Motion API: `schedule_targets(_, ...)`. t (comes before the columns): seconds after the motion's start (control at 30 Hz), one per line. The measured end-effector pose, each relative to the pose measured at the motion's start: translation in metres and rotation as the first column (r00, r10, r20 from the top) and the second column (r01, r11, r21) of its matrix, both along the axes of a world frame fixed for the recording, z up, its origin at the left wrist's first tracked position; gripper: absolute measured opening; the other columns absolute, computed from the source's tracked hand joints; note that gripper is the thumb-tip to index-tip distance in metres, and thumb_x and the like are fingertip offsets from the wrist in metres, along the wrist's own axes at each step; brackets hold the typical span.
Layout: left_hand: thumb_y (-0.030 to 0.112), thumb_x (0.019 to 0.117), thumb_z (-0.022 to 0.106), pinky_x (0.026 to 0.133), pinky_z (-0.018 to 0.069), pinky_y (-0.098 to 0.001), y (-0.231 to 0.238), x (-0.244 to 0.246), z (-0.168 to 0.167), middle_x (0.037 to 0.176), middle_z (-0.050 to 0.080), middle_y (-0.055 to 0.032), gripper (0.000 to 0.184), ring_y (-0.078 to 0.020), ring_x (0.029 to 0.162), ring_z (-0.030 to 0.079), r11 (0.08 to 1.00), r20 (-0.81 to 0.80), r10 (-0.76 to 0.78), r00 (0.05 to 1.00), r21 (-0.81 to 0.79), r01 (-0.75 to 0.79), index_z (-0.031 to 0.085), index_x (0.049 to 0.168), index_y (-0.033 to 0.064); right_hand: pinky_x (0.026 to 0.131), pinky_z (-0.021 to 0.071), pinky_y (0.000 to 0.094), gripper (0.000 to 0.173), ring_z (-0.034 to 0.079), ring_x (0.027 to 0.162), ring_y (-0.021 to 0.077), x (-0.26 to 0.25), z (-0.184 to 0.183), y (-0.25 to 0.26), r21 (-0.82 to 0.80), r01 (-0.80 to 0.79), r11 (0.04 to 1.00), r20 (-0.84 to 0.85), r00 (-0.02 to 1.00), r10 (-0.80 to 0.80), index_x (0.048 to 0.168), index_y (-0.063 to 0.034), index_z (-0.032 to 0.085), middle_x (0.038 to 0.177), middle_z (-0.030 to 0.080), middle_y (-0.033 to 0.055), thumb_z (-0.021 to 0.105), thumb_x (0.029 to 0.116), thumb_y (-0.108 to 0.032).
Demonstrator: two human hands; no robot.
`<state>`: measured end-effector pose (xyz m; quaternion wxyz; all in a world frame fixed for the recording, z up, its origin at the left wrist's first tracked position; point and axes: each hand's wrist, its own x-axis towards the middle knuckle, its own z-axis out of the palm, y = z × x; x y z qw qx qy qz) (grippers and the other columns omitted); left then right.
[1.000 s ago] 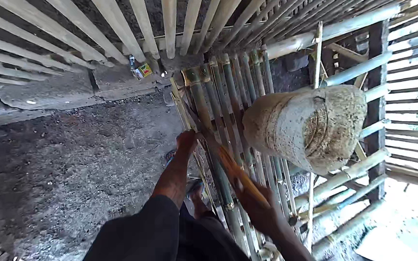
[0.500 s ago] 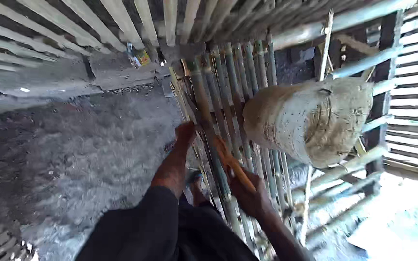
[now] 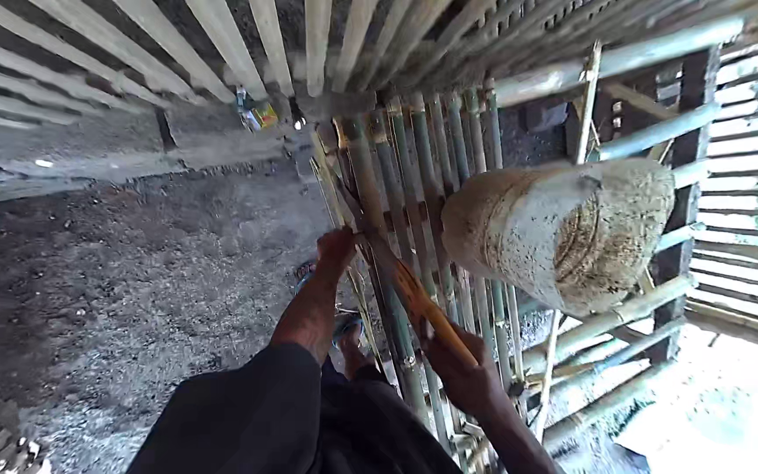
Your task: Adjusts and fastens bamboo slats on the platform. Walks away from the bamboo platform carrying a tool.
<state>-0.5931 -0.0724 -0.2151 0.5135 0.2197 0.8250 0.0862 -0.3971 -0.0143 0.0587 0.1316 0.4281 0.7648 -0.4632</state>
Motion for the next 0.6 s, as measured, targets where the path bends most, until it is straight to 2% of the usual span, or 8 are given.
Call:
schedule_targets(0.07,0.024,0.0927,0.069,0.082,0.0545,-0.0657,0.003,-0.018,0.002,0.115,0.069,-0.0239,0.039,-0.0452,0.108,0.067,1.0,-0.013,-0.002,1.0,0.013,0.003,0.065,0.128,0.0074,0.074,0.0604,0.0327,0.047,0.069,0.075,0.0108,0.015,0.046,-0.005,-0.058,-0.006,0.998,0.059,0.998,0.009,0.13,0.0127,0.061,0.09,0.073,0.0127,0.066,0.0918,-0.014)
schedule_targets(0.17,0.023,0.0902,0.071,0.08,0.0554,-0.0653,0.004,-0.003,0.001,0.114,0.069,-0.0247,0.039,-0.0461,0.106,0.068,0.998,0.02,-0.032,0.999,-0.047,0.033,0.065,0.126,0.0069,0.085,0.0548,0.0283,0.043,0.066,0.086,0.0126,0.033,0.109,-0.016,-0.174,0.093,0.98,0.185,0.981,-0.06,0.126,0.0207,0.056,0.098,0.069,0.0223,0.06,0.0918,-0.006)
schedule_targets(0.27,0.022,0.0919,0.07,0.08,0.0545,-0.0662,0.008,-0.016,0.003,0.114,0.069,-0.0255,0.039,-0.0464,0.106,0.067,0.999,0.004,-0.022,1.0,-0.043,0.022,0.065,0.128,0.0069,0.086,0.0574,0.0326,0.046,0.069,0.089,0.0152,0.024,0.072,0.001,-0.144,0.034,0.989,0.092,0.996,-0.02,0.131,0.0167,0.057,0.102,0.071,0.0207,0.061,0.094,-0.011)
schedule_targets(0.33,0.023,0.092,0.07,0.079,0.0553,-0.0653,0.008,-0.009,0.003,0.112,0.07,-0.0255,0.038,-0.0462,0.104,0.068,0.998,-0.001,-0.044,0.999,-0.048,0.044,0.065,0.126,0.0068,0.063,0.0596,0.0284,0.037,0.066,0.066,0.0069,0.028,0.006,0.007,-0.034,0.038,0.999,-0.029,0.999,-0.039,0.119,0.0038,0.069,0.08,0.072,0.0031,0.066,0.091,-0.02)
schedule_targets(0.4,0.023,0.0904,0.071,0.078,0.056,-0.0644,0.007,-0.011,-0.001,0.111,0.07,-0.0244,0.037,-0.0449,0.103,0.068,0.998,-0.012,-0.041,0.999,-0.055,0.04,0.066,0.123,0.0073,0.047,0.0517,0.0267,0.02,0.057,0.05,0.0045,0.01,-0.042,0.017,-0.075,0.08,0.994,-0.113,0.99,-0.088,0.098,-0.002,0.071,0.064,0.063,-0.0049,0.067,0.0875,-0.019)
schedule_targets(0.47,0.024,0.0936,0.069,0.08,0.0551,-0.0656,0.007,-0.007,0.005,0.114,0.07,-0.0247,0.035,-0.0459,0.106,0.067,0.999,0.02,-0.028,0.999,-0.041,0.028,0.066,0.124,0.0068,0.052,0.0542,0.0252,0.025,0.059,0.053,0.0033,0.015,-0.027,0.008,-0.069,0.06,0.996,-0.07,0.995,-0.064,0.105,0.0013,0.07,0.067,0.065,-0.004,0.066,0.0883,-0.017)
schedule_targets(0.53,0.022,0.0937,0.069,0.081,0.0541,-0.0665,0.001,-0.004,0.014,0.114,0.07,-0.024,0.032,-0.0455,0.106,0.067,1.0,0.012,0.004,1.0,-0.003,-0.004,0.068,0.121,0.0072,0.064,0.0593,0.0276,0.043,0.066,0.065,0.006,0.028,0.022,-0.01,-0.027,0.007,1.0,-0.022,1.0,-0.007,0.126,0.0108,0.064,0.08,0.072,0.0058,0.066,0.0907,-0.014)
schedule_targets(0.6,0.023,0.0926,0.069,0.079,0.0544,-0.0668,0.006,-0.016,0.004,0.113,0.07,-0.0228,0.031,-0.0449,0.106,0.067,1.0,-0.035,0.016,0.999,0.01,-0.016,0.069,0.12,0.0087,0.078,0.0602,0.031,0.046,0.07,0.079,0.0105,0.059,0.062,-0.016,-0.041,0.02,0.999,0.029,0.999,-0.019,0.128,0.016,0.06,0.092,0.073,0.0156,0.067,0.0931,-0.012)
